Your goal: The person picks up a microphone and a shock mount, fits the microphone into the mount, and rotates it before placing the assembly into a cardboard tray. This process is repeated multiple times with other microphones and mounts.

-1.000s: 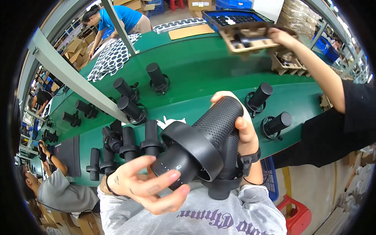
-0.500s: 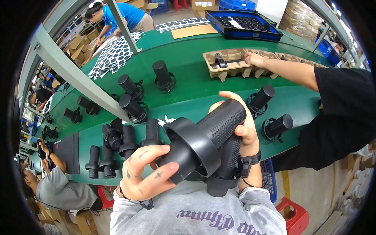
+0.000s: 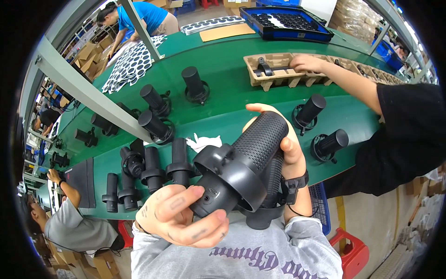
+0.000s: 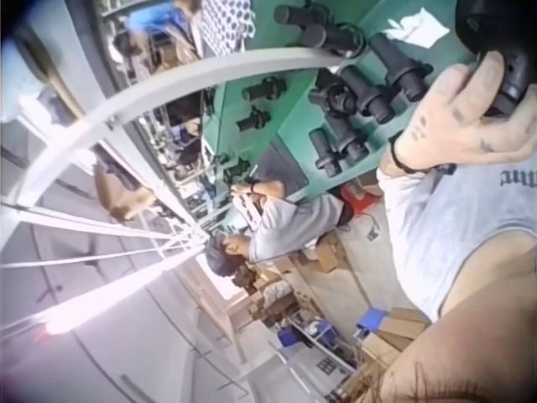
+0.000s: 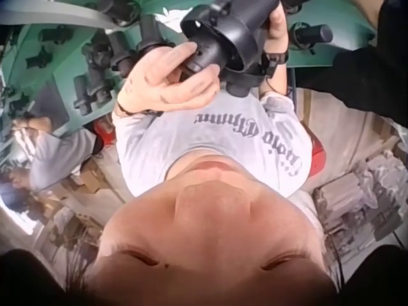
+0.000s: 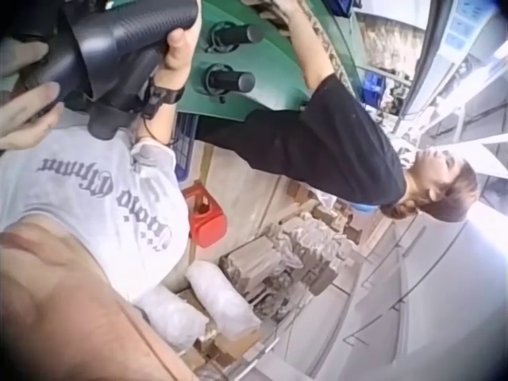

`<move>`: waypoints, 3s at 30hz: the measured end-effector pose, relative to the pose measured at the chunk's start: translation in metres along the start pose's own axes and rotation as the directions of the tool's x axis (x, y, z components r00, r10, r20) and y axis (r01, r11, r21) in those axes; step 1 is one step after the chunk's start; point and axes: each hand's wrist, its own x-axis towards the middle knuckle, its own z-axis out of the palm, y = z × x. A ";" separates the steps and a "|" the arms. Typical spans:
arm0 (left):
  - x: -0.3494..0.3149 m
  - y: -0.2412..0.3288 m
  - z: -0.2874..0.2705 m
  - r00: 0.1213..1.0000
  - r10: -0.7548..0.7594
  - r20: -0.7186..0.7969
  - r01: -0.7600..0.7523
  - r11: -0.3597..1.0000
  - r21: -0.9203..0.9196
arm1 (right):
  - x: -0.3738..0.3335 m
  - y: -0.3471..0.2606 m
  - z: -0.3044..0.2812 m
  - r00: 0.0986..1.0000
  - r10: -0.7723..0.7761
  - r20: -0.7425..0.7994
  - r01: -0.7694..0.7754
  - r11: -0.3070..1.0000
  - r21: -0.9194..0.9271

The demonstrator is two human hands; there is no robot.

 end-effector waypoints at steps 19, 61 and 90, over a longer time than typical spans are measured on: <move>0.007 -0.003 0.038 0.697 -0.703 0.138 0.674 0.578 -0.460 | 0.014 -0.008 -0.005 0.793 -0.184 -0.580 0.309 0.943 0.124; 0.054 -0.024 0.002 0.808 0.573 0.138 -0.545 0.816 -0.192 | 0.001 -0.006 0.005 0.915 0.117 -0.387 0.075 0.891 0.447; 0.108 0.032 0.026 0.803 0.594 0.055 -0.592 0.805 -0.049 | 0.010 0.011 -0.003 0.967 -0.195 -0.167 0.235 0.412 0.881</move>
